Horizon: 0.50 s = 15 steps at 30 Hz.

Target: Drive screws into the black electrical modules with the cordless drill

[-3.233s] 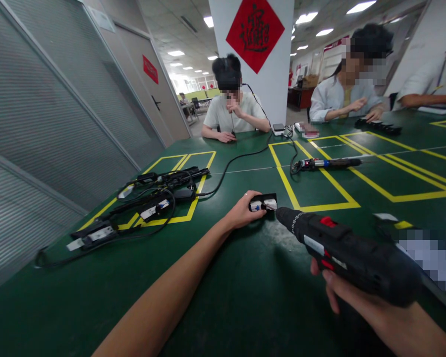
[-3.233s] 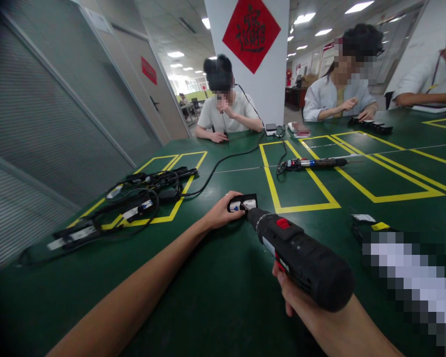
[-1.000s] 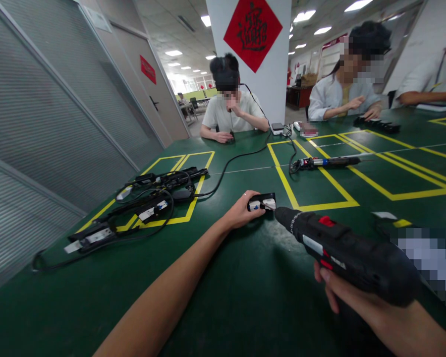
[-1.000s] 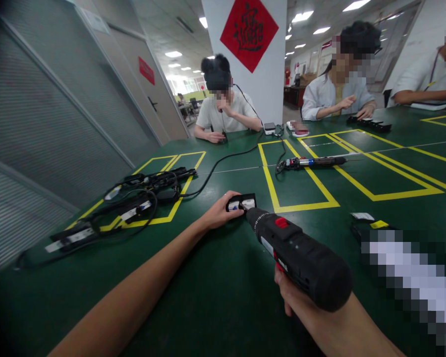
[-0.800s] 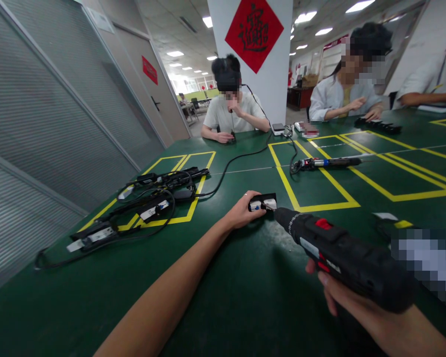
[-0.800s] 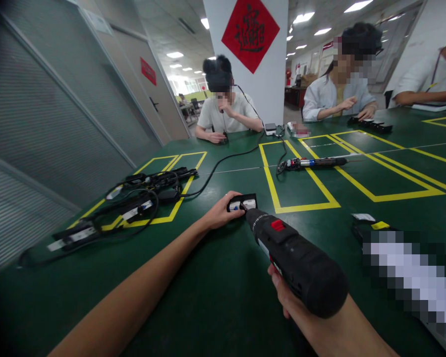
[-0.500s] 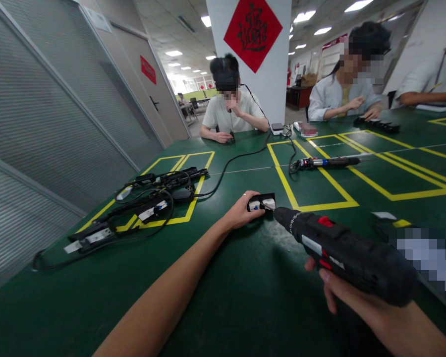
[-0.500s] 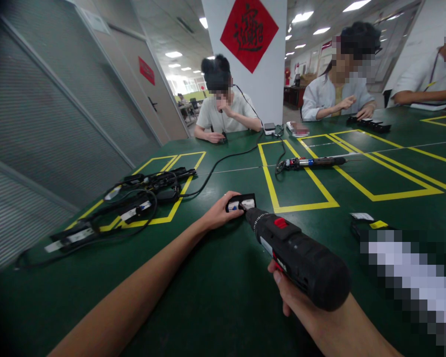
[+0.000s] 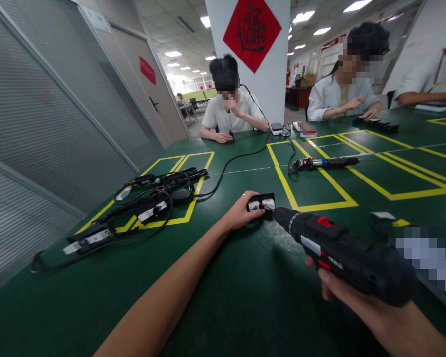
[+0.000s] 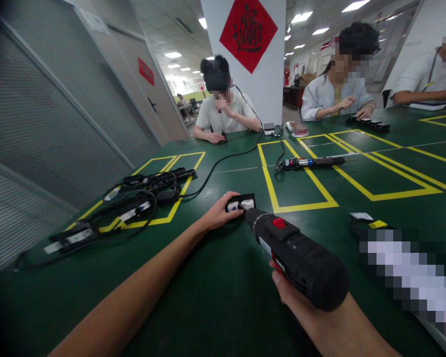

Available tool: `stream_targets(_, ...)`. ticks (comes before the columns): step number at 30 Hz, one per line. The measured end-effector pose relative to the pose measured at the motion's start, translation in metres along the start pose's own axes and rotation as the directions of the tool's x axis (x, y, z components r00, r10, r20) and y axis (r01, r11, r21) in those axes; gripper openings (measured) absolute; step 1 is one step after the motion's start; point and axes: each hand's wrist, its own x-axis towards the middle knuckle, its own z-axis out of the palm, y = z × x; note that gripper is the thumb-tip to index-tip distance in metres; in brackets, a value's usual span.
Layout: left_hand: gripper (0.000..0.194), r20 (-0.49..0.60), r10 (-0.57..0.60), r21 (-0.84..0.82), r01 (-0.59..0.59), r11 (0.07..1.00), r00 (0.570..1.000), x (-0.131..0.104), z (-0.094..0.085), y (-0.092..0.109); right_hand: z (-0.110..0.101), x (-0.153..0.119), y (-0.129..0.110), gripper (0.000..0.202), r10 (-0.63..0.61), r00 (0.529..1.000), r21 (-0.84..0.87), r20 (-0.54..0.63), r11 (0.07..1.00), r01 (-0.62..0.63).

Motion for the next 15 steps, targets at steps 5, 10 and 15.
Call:
stream_targets(5,0.048,0.0,-0.014,0.01,0.014,1.0,1.0,0.0,0.0,0.001,-0.001,0.0,0.004,0.032,-0.041,0.999,-0.042,-0.028,0.998,0.04)
stream_targets(10,0.047,0.002,-0.015,0.011,0.015,1.0,1.0,0.0,0.0,0.002,0.008,-0.005,-0.009,0.036,-0.034,0.988,-0.047,-0.152,0.999,0.027)
stream_targets(15,0.048,-0.009,-0.012,0.0,0.012,1.0,1.0,0.0,0.001,0.001,0.007,-0.004,-0.01,0.034,-0.032,0.995,-0.039,-0.097,0.999,0.029)
